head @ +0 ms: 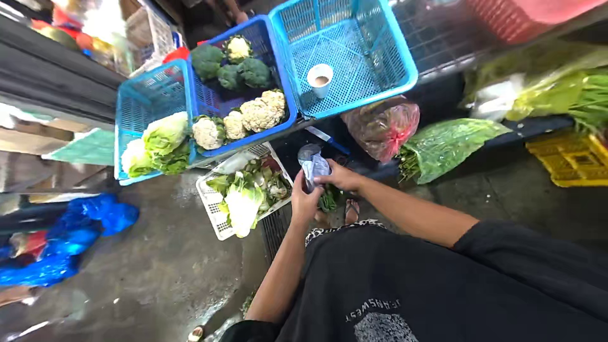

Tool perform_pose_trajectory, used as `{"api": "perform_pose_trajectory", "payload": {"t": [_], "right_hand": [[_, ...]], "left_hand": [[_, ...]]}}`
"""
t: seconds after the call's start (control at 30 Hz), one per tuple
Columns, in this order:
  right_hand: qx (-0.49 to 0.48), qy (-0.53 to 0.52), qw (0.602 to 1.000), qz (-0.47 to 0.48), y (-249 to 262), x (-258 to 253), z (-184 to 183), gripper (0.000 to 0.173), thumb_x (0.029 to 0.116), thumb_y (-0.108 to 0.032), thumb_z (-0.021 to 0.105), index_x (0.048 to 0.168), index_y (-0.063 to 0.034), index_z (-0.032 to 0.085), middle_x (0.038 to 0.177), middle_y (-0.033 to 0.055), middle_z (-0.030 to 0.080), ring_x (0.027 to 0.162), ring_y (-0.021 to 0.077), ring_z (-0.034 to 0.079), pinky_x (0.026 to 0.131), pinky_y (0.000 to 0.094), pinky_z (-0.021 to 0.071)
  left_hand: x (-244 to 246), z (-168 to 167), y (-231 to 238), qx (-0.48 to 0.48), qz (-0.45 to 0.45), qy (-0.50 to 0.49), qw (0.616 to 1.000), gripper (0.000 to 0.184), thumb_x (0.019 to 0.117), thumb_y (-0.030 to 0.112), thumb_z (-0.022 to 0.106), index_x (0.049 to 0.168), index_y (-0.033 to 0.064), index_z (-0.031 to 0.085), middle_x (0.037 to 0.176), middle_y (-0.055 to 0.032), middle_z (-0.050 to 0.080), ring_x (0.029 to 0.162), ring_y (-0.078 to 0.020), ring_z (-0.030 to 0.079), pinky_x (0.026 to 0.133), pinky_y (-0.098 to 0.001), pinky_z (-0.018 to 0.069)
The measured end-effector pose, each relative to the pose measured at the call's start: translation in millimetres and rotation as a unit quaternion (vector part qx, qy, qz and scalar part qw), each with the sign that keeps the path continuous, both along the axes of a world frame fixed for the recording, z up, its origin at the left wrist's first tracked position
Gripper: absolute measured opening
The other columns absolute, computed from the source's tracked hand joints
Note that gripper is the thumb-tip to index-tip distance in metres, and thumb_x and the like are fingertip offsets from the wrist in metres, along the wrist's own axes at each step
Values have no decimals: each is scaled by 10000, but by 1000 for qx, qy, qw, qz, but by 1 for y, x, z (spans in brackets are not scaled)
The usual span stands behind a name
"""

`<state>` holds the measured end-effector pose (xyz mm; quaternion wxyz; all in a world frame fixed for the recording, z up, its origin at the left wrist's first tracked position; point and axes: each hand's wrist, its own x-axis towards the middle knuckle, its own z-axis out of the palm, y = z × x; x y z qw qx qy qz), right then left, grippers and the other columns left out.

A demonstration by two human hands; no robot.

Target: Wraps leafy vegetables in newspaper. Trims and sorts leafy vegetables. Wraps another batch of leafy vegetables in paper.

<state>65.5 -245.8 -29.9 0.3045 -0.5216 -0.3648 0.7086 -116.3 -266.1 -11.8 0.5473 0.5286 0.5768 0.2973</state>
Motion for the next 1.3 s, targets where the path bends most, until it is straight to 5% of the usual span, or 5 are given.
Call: {"api": "perform_pose_trajectory", "payload": {"t": [0.23,0.6,0.83,1.03,1.3], "right_hand": [[79,25,997,-1,-12,5,49,667,843,-155,822,1397,-39,468,1152,118,701,1014,177,715,919,372,610],[97,-105,988,-60,-32,-48,66,730,794,-218,859,1388,-8,488,1199,182,669,1082,252,679,979,470,561],[102,-83,986,-107,-57,-17,86,702,824,-110,835,1405,16,461,1256,217,629,1125,267,654,997,470,541],[139,-48,982,-117,-78,29,107,611,799,-23,780,1342,26,504,1204,193,633,1058,223,652,947,439,548],[172,-238,937,188,-77,88,142,671,883,-134,784,1474,27,511,1371,299,591,1305,417,550,1091,639,387]], "left_hand": [[-26,63,8,260,-14,101,960,157,958,86,656,1046,37,776,1021,-67,745,956,-114,710,902,-316,598],[-63,64,49,309,-147,194,919,134,912,135,698,985,47,767,971,-87,747,887,-203,728,831,-445,610],[-45,72,62,212,-219,-2,952,77,867,108,707,909,58,748,849,11,736,780,-33,687,742,-241,586],[-14,86,63,45,-269,-295,916,145,926,76,528,852,109,648,841,-16,721,809,-99,689,771,-258,576],[10,88,114,-4,-335,-427,840,58,946,227,693,916,211,740,714,28,665,635,-76,636,649,-263,565]]}}
